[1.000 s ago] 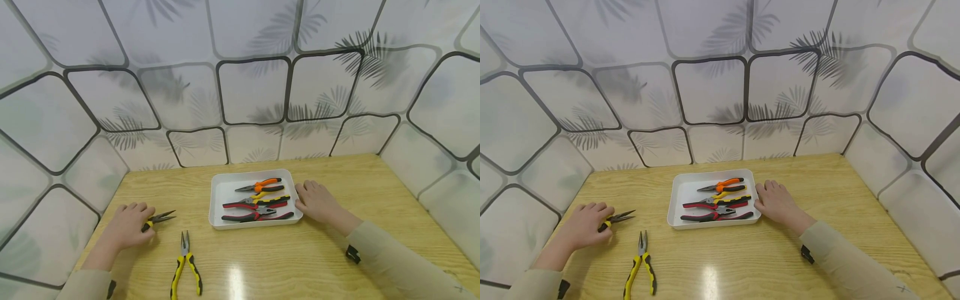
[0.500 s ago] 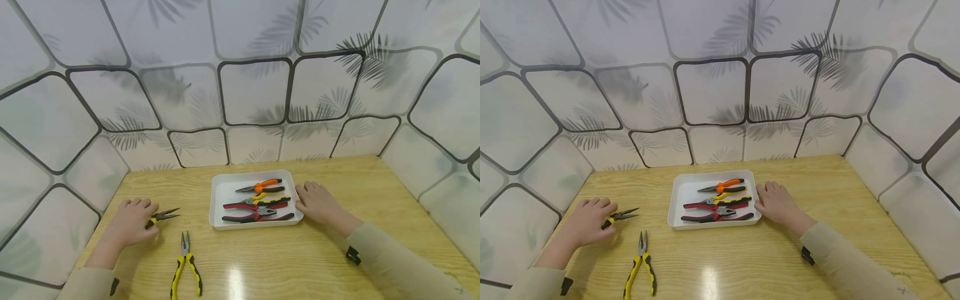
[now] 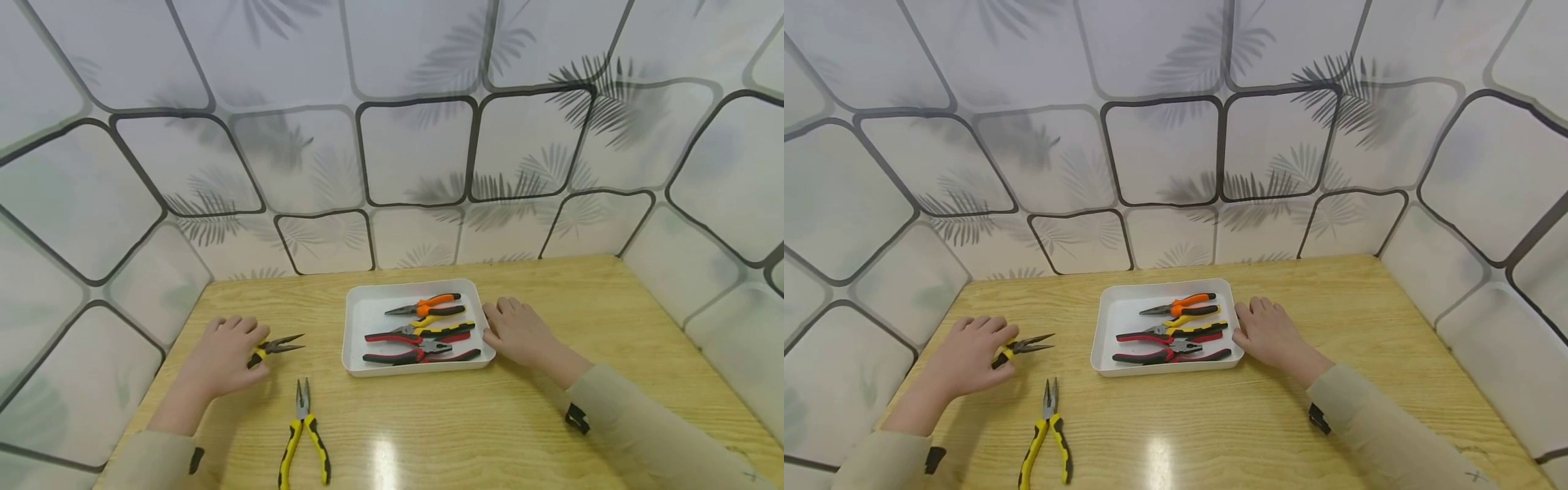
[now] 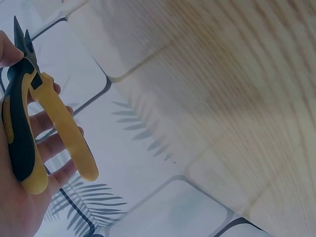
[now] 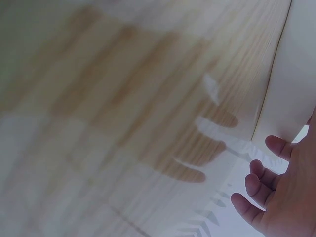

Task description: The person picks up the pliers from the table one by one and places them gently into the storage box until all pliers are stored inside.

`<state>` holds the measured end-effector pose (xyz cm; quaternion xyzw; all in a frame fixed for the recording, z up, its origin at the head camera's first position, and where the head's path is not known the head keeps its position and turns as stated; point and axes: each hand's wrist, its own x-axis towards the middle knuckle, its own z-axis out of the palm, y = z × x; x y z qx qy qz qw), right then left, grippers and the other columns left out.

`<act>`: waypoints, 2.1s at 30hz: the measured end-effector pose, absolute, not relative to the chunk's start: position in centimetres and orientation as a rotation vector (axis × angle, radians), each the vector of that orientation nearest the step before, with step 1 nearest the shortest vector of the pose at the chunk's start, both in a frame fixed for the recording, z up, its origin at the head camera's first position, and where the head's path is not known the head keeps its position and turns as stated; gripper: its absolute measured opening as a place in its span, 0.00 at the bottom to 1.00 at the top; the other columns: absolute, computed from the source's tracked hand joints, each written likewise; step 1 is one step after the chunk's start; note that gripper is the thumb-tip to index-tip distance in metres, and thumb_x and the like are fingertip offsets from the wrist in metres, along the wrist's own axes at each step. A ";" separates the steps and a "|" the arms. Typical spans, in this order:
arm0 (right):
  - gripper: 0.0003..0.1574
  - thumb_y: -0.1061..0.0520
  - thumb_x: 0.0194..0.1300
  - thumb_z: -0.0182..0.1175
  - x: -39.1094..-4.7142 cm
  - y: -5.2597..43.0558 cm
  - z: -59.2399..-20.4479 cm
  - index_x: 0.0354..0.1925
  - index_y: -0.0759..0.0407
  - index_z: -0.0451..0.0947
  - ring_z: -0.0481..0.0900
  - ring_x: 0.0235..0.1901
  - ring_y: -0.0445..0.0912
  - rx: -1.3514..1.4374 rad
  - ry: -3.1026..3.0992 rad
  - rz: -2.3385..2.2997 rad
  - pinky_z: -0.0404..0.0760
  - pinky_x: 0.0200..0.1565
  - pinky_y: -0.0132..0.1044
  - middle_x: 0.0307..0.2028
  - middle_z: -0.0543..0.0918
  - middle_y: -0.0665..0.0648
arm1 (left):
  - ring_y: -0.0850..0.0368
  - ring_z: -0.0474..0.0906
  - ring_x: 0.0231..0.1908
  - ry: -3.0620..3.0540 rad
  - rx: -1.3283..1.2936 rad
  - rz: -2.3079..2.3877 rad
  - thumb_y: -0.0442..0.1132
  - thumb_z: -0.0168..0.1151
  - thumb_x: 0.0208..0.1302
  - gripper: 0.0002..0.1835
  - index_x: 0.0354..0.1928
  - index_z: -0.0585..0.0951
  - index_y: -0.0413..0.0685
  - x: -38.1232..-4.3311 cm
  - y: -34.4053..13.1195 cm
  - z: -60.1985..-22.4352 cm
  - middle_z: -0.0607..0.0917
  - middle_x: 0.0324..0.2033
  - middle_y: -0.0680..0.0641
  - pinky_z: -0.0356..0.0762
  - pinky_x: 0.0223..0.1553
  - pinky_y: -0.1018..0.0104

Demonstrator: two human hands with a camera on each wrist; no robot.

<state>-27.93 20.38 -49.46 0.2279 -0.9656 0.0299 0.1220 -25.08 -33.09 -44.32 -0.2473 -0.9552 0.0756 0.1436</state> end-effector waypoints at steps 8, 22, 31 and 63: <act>0.09 0.51 0.72 0.56 -27.9 20.3 -49.4 0.41 0.55 0.69 0.60 0.30 0.47 0.671 -2.809 0.082 0.58 0.32 0.37 0.31 0.66 0.54 | 0.47 0.72 0.39 -2.747 -0.741 0.208 0.49 0.67 0.53 0.19 0.47 0.81 0.52 -25.2 -32.1 -43.7 0.76 0.36 0.49 0.70 0.51 0.38; 0.09 0.52 0.71 0.56 -27.8 20.4 -49.4 0.39 0.55 0.68 0.59 0.29 0.47 0.673 -2.795 0.104 0.58 0.32 0.38 0.30 0.65 0.54 | 0.46 0.73 0.40 -2.711 -0.788 0.201 0.48 0.67 0.54 0.18 0.46 0.82 0.50 -25.3 -30.6 -42.8 0.76 0.37 0.48 0.71 0.53 0.39; 0.10 0.49 0.69 0.54 -28.7 21.0 -50.9 0.38 0.54 0.67 0.59 0.28 0.46 0.694 -2.748 0.090 0.56 0.32 0.37 0.30 0.64 0.53 | 0.44 0.76 0.43 -2.685 -0.819 0.190 0.48 0.67 0.54 0.19 0.47 0.82 0.50 -25.3 -29.6 -42.2 0.79 0.39 0.47 0.72 0.56 0.37; 0.09 0.51 0.72 0.55 -27.9 20.4 -49.5 0.41 0.55 0.69 0.59 0.30 0.47 0.661 -2.802 0.090 0.58 0.32 0.37 0.31 0.66 0.54 | 0.45 0.76 0.42 -2.642 -0.872 0.202 0.50 0.65 0.54 0.21 0.49 0.82 0.51 -26.1 -27.0 -42.4 0.78 0.39 0.48 0.72 0.57 0.39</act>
